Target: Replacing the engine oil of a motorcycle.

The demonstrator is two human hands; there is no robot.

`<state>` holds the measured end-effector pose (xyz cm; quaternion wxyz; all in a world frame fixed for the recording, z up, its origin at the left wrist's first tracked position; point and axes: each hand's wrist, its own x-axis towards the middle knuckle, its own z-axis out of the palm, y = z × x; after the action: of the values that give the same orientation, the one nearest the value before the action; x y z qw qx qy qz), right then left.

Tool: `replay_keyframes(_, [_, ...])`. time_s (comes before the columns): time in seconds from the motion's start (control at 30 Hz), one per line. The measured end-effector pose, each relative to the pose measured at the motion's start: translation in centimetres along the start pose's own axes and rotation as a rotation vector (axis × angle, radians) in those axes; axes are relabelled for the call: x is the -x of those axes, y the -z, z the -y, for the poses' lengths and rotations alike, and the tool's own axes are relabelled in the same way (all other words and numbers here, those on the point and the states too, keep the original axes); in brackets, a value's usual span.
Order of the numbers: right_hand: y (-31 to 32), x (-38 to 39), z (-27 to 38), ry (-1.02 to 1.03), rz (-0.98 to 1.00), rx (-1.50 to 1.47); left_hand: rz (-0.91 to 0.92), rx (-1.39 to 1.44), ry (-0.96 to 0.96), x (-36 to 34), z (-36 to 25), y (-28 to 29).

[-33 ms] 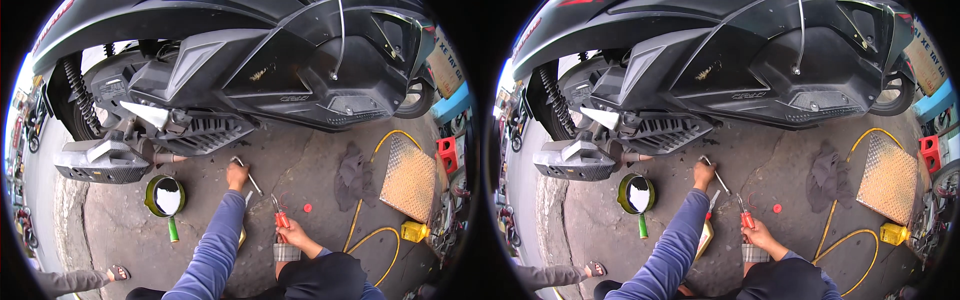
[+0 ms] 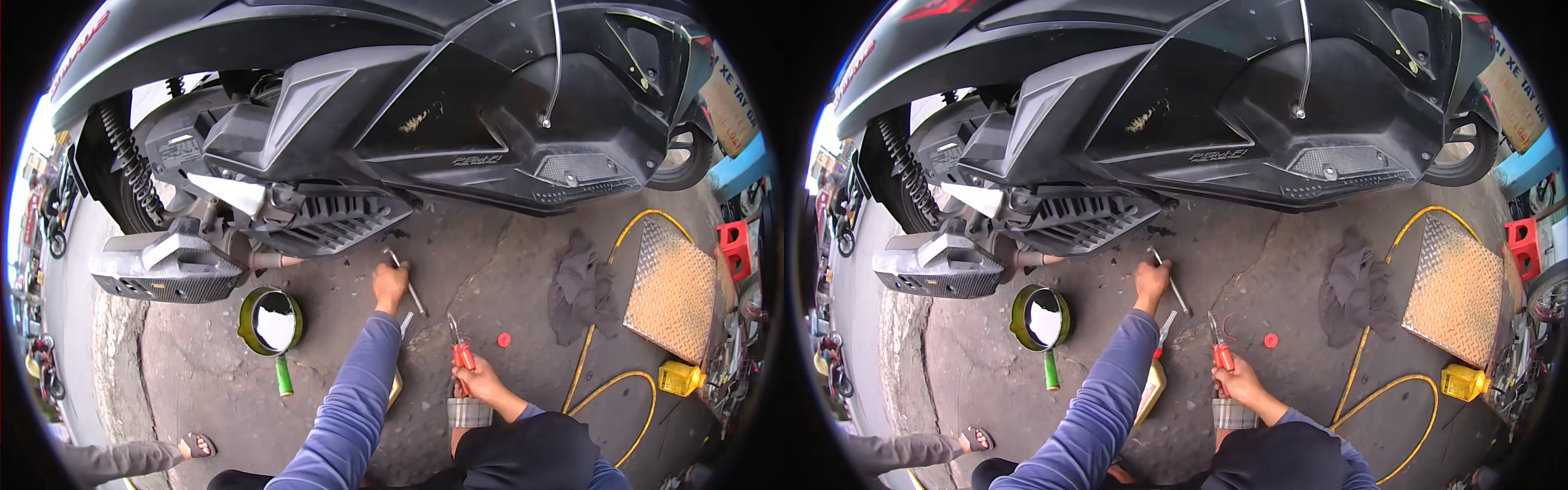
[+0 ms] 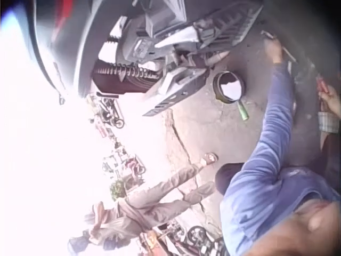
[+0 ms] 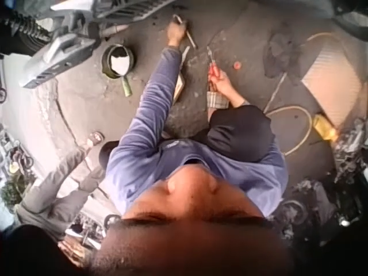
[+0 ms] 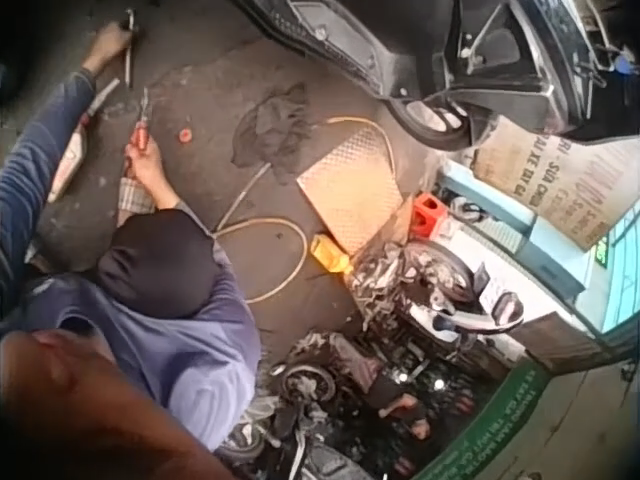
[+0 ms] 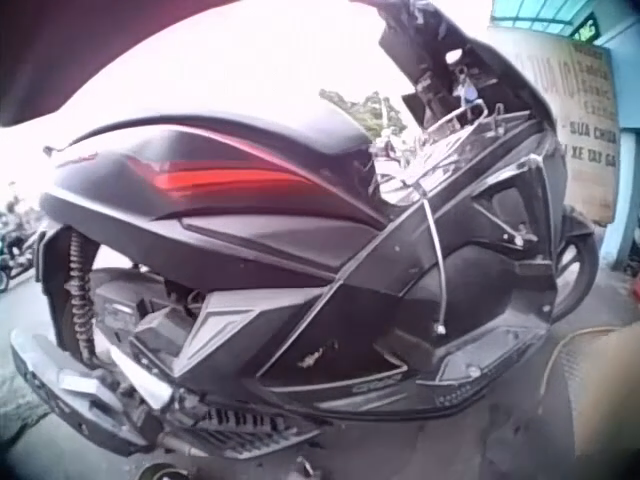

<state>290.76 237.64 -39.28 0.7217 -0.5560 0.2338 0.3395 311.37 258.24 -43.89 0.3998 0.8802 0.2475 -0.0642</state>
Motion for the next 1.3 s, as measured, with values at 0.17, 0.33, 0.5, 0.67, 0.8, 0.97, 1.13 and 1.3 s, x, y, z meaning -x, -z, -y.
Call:
replay_keyframes(0.17, [0.0, -2.8, 2.7, 0.232, -0.176, 0.325, 0.119, 0.287, -0.399, 2.9, -0.5, 1.6])
replay_keyframes(0.33, [-2.2, -0.8, 8.9, 0.688, 0.007, 0.736, 0.614, 0.86, 0.222, 10.9, -4.9, 6.8])
replay_keyframes(0.5, [-2.9, -2.1, 11.8, 0.553, 0.371, 0.723, 0.659, 1.127, 0.232, 12.5, 2.3, 10.8])
replay_keyframes(0.67, [-0.6, -4.4, 11.1, 0.414, 0.08, 0.823, 0.419, -0.017, 0.107, 10.6, 3.6, 12.6])
replay_keyframes(0.8, [1.9, -4.5, 9.5, 0.338, -0.046, 1.226, 0.288, -0.476, 0.003, 9.1, 5.7, 9.2])
replay_keyframes(0.97, [6.9, -1.3, 6.7, 0.158, -0.431, 1.522, 0.442, -0.549, -0.024, 8.2, 4.5, 7.0])
replay_keyframes(1.13, [8.4, -2.8, 2.8, 0.553, -0.423, 1.26, 0.475, -0.559, -0.177, 8.4, 5.6, 6.8])
replay_keyframes(1.3, [4.4, -4.2, 4.8, 0.649, -0.223, 1.334, 0.79, -0.187, -0.171, 12.2, 4.3, 14.8])
